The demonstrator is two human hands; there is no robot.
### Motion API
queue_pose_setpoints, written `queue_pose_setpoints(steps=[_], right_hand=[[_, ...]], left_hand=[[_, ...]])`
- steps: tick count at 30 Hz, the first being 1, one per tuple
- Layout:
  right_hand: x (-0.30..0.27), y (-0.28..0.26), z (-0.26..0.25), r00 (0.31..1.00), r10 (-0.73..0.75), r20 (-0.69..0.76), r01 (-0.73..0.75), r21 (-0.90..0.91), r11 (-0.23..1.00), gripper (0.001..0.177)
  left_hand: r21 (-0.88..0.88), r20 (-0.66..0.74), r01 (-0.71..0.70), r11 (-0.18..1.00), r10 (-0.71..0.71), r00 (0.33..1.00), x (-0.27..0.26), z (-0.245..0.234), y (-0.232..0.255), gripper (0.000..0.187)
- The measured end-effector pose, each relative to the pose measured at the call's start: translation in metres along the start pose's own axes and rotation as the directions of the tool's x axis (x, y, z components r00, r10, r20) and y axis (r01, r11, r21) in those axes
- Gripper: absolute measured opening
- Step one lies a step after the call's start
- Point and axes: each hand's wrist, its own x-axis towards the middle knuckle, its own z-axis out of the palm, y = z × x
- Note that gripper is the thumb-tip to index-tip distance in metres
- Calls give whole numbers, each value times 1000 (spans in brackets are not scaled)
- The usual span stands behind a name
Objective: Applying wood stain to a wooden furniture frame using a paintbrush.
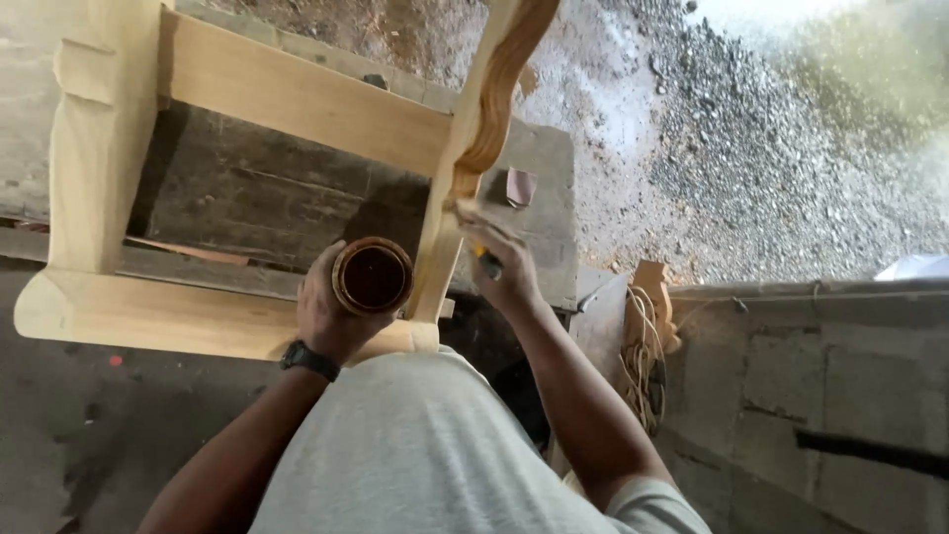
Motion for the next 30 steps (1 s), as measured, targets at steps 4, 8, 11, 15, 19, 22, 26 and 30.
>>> queue_pose_setpoints(steps=[4,8,11,15,19,22,26,30], right_hand=[[9,-5,-9,994,-99,-43,95,-94,991,31],[0,-7,-4,998,-28,-52,25,-47,999,24],[5,-25,-9,992,98,-86,-90,94,992,23],[30,-30,-25,987,7,-160,12,116,993,29],[-16,34,12,967,60,-246,9,270,963,16],[-38,57,26,913,-237,-331,118,-342,932,29],[4,28,-13,933,-170,-316,115,-185,976,11],[15,35,0,866,-276,-417,234,-150,961,23]], left_hand=[[38,-35,-102,994,103,994,7,-8,14,102],[0,-33,-15,1000,15,999,8,-5,10,106],[-19,42,75,997,-74,996,5,-8,13,110],[-5,71,120,993,-120,990,10,-11,22,109],[-17,29,116,993,-116,993,13,-18,29,103],[-83,47,133,988,-129,991,17,-18,29,101],[-62,19,147,987,-146,989,18,-14,28,96],[-103,39,101,989,-98,994,26,-17,46,89]])
